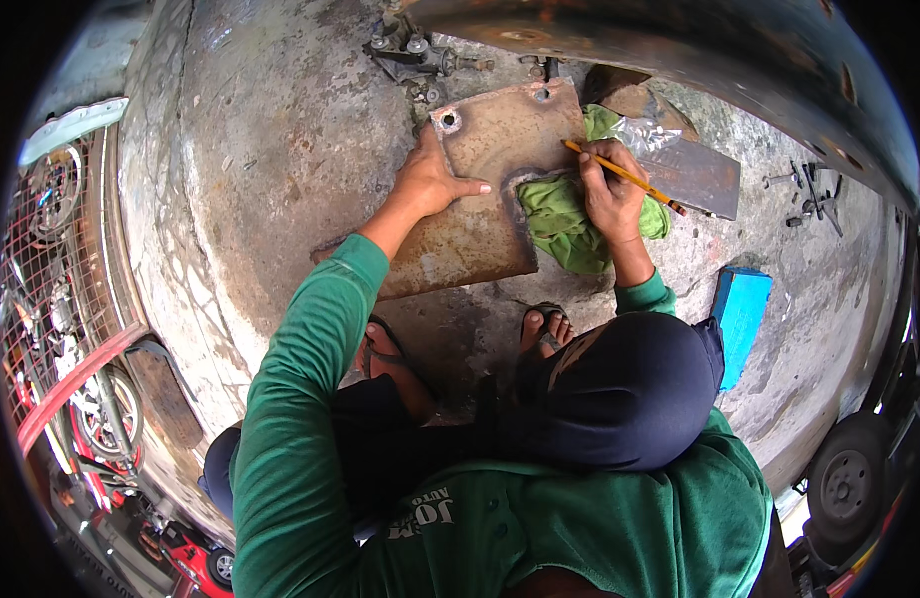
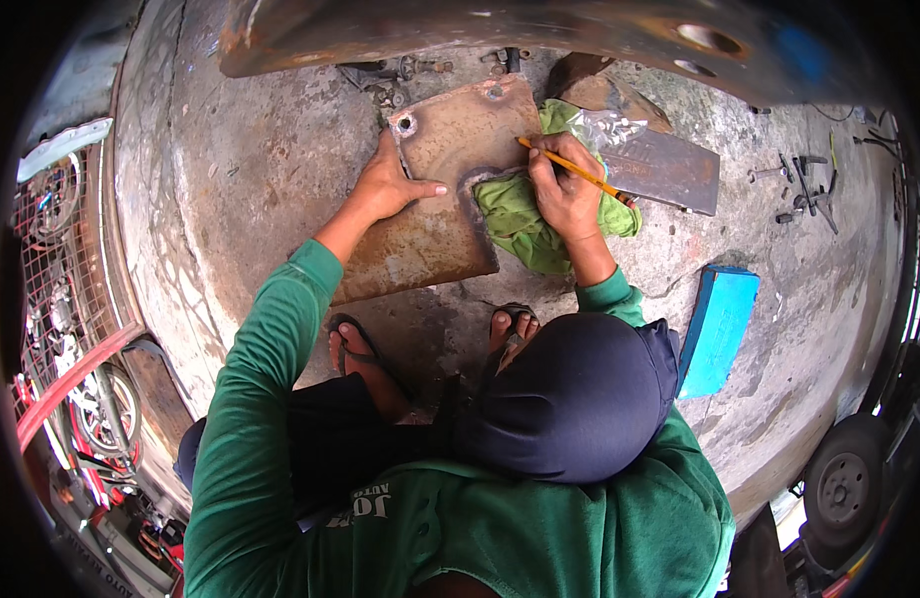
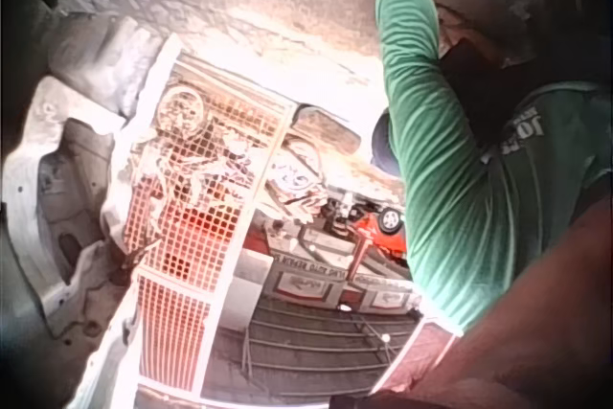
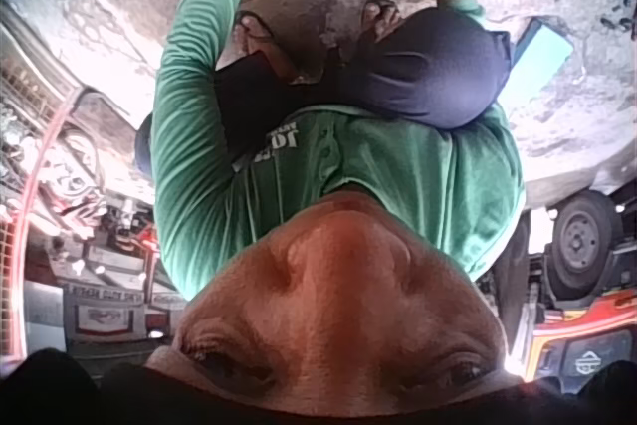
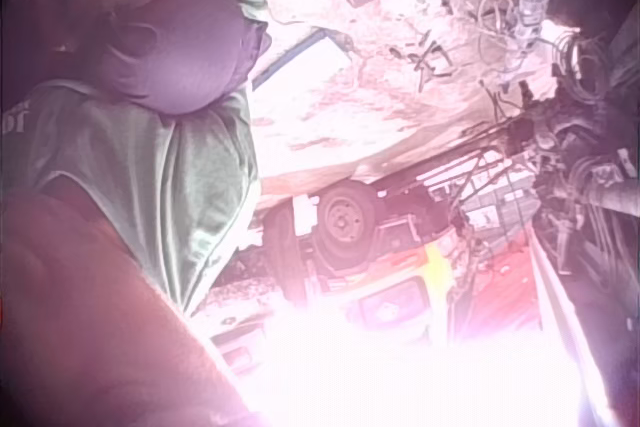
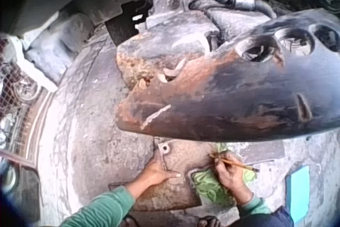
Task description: The person removes a metal bracket from a vehicle's undercarriage, marks it with a pencil, and carries it to another area where a coworker is welding. The person then picks up a welding torch.
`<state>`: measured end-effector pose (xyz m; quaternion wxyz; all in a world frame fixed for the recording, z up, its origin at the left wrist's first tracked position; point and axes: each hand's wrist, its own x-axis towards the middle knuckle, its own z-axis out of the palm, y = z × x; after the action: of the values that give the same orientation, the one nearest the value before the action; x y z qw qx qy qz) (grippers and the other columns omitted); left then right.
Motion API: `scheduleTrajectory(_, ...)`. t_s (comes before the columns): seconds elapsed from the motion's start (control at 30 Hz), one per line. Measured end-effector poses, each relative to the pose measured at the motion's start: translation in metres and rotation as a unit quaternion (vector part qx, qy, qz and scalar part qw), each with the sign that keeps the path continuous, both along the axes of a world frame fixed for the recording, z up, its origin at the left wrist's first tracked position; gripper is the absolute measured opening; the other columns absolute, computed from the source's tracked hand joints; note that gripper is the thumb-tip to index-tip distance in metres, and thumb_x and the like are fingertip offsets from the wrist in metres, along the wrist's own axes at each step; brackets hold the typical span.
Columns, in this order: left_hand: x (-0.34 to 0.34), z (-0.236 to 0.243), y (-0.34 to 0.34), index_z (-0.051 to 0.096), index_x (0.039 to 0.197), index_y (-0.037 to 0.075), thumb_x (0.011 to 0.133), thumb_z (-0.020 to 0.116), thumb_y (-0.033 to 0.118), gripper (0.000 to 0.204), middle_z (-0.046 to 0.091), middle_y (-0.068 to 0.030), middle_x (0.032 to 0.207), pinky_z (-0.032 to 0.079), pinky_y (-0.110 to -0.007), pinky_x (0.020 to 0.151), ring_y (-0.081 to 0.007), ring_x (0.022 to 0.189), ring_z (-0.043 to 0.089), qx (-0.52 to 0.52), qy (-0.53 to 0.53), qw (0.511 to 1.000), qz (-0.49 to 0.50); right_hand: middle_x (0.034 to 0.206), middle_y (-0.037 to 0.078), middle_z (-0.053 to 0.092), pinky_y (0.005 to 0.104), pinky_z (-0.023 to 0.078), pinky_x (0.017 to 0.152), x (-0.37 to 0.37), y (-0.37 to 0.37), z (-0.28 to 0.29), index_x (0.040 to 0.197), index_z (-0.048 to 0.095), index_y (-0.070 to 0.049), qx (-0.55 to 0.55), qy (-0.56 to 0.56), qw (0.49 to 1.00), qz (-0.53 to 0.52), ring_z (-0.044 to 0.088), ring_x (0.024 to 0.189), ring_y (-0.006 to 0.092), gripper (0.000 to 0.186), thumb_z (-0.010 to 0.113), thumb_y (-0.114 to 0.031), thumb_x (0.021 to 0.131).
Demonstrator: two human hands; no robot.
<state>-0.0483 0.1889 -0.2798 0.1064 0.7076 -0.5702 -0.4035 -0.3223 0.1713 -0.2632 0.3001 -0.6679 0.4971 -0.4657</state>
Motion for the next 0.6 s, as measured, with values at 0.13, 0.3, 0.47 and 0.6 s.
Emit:
scheduleTrajectory(0.13, -0.0013, 0.0032, -0.0009, 0.009, 0.154, -0.013, 0.062, 0.098, 0.042, 0.139, 0.044, -0.0364, 0.148, 0.035, -0.041, 0.12, -0.0428, 0.141, 0.045, 0.003, 0.005, 1.0, -0.002, 0.086, 0.013, 0.071, 0.0332, 0.054, 0.074, -0.0008, -0.0001, 0.0011, 0.09, 0.066, 0.001, 0.01, 0.003, 1.0, 0.012, 0.069, 0.077, 0.024, 0.003, 0.066, -0.001, 0.087)
scheduleTrajectory(0.3, -0.0008, 0.0031, -0.0015, 0.009, 0.154, -0.012, 0.062, 0.098, 0.042, 0.139, 0.044, -0.0361, 0.148, 0.035, -0.041, 0.12, -0.0427, 0.141, 0.045, 0.013, -0.001, 1.0, -0.002, 0.085, 0.012, 0.071, 0.0334, 0.054, 0.074, 0.0002, -0.0009, 0.0059, 0.091, 0.066, 0.001, 0.019, 0.013, 0.999, 0.024, 0.069, 0.077, 0.0238, 0.004, 0.066, -0.002, 0.088)
scheduleTrajectory(0.47, 0.0003, 0.0024, -0.0005, 0.01, 0.154, -0.011, 0.062, 0.098, 0.04, 0.137, 0.045, -0.0348, 0.148, 0.035, -0.04, 0.12, -0.0425, 0.14, 0.045, -0.007, 0.012, 1.0, -0.006, 0.086, 0.011, 0.07, 0.0331, 0.054, 0.074, -0.0024, 0.0, -0.0019, 0.09, 0.067, 0.0, 0.031, 0.009, 0.999, 0.001, 0.068, 0.077, 0.0237, 0.004, 0.066, -0.003, 0.088)
scheduleTrajectory(0.6, 0.0002, 0.0046, -0.0009, 0.011, 0.154, -0.01, 0.062, 0.098, 0.039, 0.136, 0.046, -0.0346, 0.148, 0.035, -0.04, 0.12, -0.0425, 0.14, 0.046, -0.013, 0.024, 1.0, -0.009, 0.085, 0.011, 0.07, 0.033, 0.054, 0.074, -0.0014, -0.0012, -0.0002, 0.09, 0.066, 0.0, 0.014, 0.014, 1.0, 0.007, 0.068, 0.077, 0.0231, 0.004, 0.067, -0.003, 0.088)
